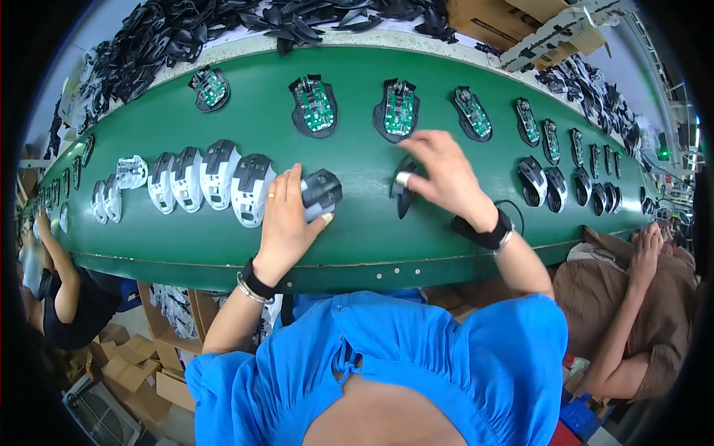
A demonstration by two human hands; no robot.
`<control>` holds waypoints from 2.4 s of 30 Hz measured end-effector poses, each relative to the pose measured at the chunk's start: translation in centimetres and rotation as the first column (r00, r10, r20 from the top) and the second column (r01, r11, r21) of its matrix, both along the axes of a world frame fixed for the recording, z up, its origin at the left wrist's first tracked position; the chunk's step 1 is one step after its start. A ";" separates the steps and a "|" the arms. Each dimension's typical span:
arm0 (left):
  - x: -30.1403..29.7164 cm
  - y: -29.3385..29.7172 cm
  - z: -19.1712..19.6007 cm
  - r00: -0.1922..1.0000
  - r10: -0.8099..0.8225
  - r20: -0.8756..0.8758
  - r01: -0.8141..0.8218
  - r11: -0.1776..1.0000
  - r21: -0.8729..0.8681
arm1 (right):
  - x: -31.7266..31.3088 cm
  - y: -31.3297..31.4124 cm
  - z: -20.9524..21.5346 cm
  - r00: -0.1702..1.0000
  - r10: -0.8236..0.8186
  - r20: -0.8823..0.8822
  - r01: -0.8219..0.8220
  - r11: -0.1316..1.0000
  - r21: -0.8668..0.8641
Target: The person assembles computer mice on a green workbench. They pick up a white mouse shell and a black plastic cover, fit the cover onto the shell, and place the completed unit on the table. This process is repeated for multiple units throughout the video.
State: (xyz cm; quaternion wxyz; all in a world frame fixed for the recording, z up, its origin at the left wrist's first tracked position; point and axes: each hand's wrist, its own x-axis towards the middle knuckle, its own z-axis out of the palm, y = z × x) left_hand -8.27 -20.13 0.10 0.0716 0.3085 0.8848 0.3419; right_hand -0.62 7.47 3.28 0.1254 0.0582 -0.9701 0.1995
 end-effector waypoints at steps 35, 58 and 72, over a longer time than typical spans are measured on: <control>-1.4 6.2 4.9 0.584 -0.190 0.789 -0.595 0.561 0.575 | -0.9 -8.0 2.4 0.983 0.000 0.181 0.181 0.091 -0.979; -1.0 3.8 10.4 0.873 -0.483 0.070 0.401 0.792 0.461 | 2.0 -4.5 8.8 0.945 0.224 0.237 0.170 0.281 -0.945; -5.7 0.0 6.6 0.579 -0.554 0.598 -0.327 0.514 0.793 | -8.1 -6.4 9.8 0.922 0.296 -0.248 -0.358 0.896 -0.263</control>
